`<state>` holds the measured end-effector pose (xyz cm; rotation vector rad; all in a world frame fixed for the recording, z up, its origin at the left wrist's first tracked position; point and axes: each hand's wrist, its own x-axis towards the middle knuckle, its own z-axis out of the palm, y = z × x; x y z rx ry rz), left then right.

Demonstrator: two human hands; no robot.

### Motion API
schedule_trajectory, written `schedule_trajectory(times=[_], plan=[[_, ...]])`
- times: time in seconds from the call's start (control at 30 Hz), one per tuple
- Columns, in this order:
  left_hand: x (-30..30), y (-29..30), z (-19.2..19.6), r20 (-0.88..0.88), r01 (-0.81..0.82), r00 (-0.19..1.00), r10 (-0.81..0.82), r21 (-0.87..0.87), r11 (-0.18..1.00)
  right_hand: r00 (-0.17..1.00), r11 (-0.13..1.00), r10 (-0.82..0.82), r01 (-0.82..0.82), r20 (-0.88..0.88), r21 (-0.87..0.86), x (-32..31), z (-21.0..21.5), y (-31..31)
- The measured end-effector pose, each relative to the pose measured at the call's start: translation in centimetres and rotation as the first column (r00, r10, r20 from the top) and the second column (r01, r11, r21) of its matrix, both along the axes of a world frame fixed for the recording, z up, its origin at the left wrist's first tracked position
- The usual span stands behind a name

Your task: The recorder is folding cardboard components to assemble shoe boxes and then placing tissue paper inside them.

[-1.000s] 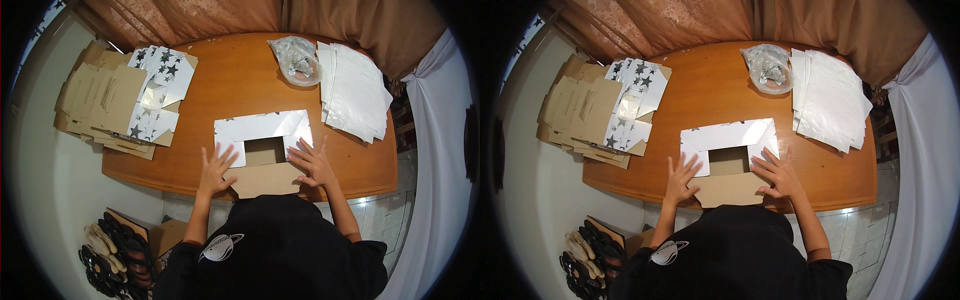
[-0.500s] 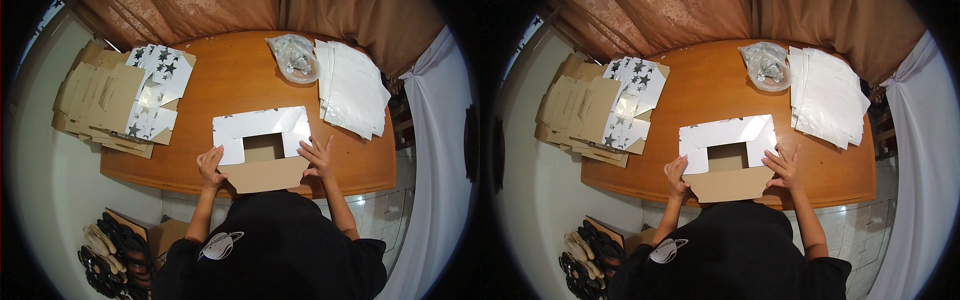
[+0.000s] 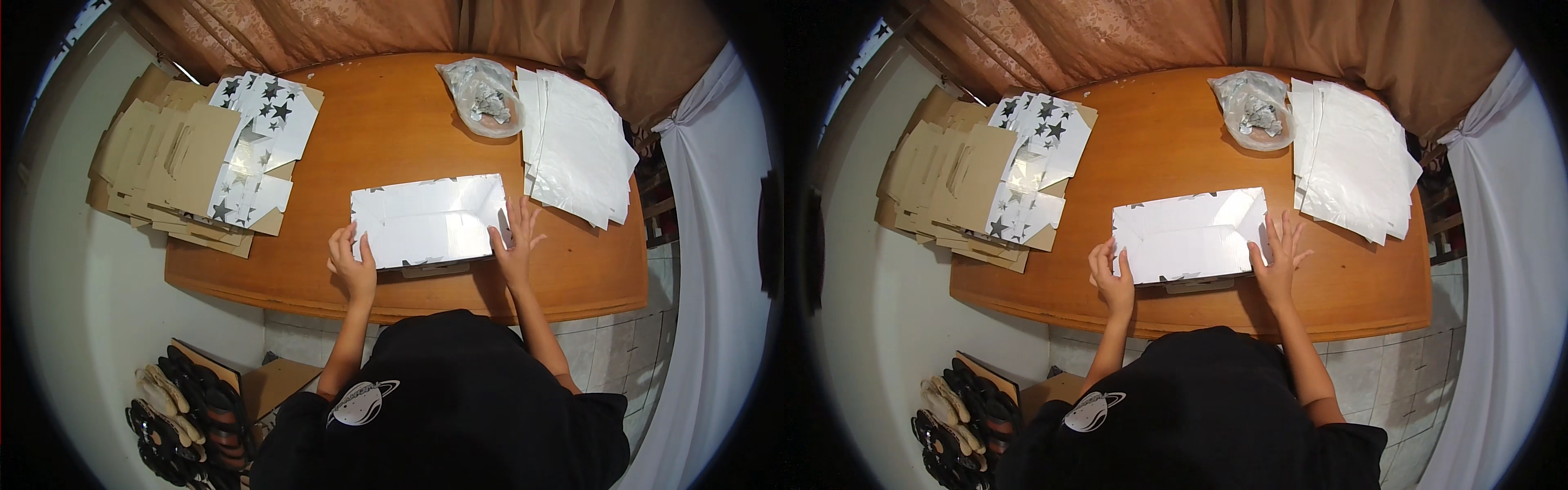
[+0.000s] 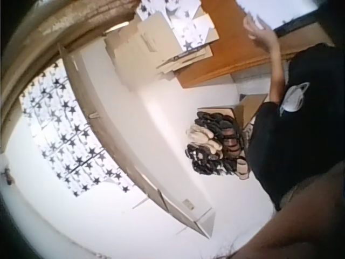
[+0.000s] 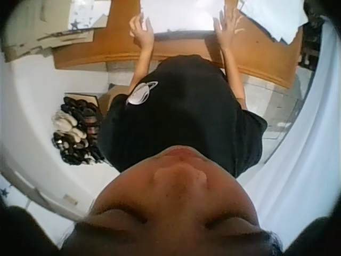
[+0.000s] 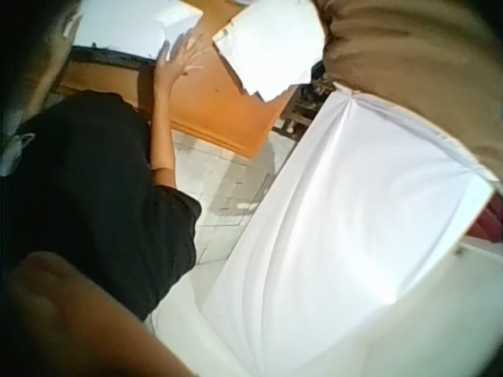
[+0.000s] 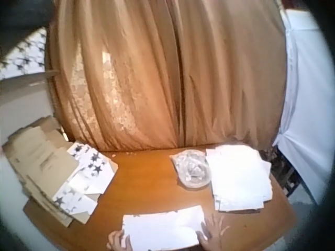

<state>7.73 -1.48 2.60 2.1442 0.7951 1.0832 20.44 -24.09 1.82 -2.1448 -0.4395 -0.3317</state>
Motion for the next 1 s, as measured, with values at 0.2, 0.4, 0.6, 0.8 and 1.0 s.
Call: schedule_trajectory(times=[0.2,0.4,0.6,0.8,1.0], plan=[[-0.5,-3.6,0.1,-0.46,0.388,0.873,-0.163,0.45,0.805,0.962,0.814,0.157,0.001,0.221,-0.581,-2.0,1.9,1.5],[0.0,-5.5,-1.0,-0.418,0.504,0.829,-0.371,0.272,0.819,0.903,0.774,0.387,-0.206,0.189,-0.599,-3.1,2.0,2.8],[0.0,-5.0,-1.9,-0.536,0.493,0.815,-0.219,0.444,0.748,0.882,0.803,0.425,-0.264,0.204,-0.534,-2.9,1.4,2.7],[0.2,-5.4,0.5,-0.536,0.523,0.785,-0.311,0.304,0.797,0.887,0.824,0.404,-0.245,0.226,-0.512,-3.0,1.4,2.5],[1.3,-4.7,1.7,-0.545,0.479,0.794,-0.269,0.287,0.829,0.895,0.819,0.383,-0.215,0.228,-0.533,-3.1,1.4,2.3]])
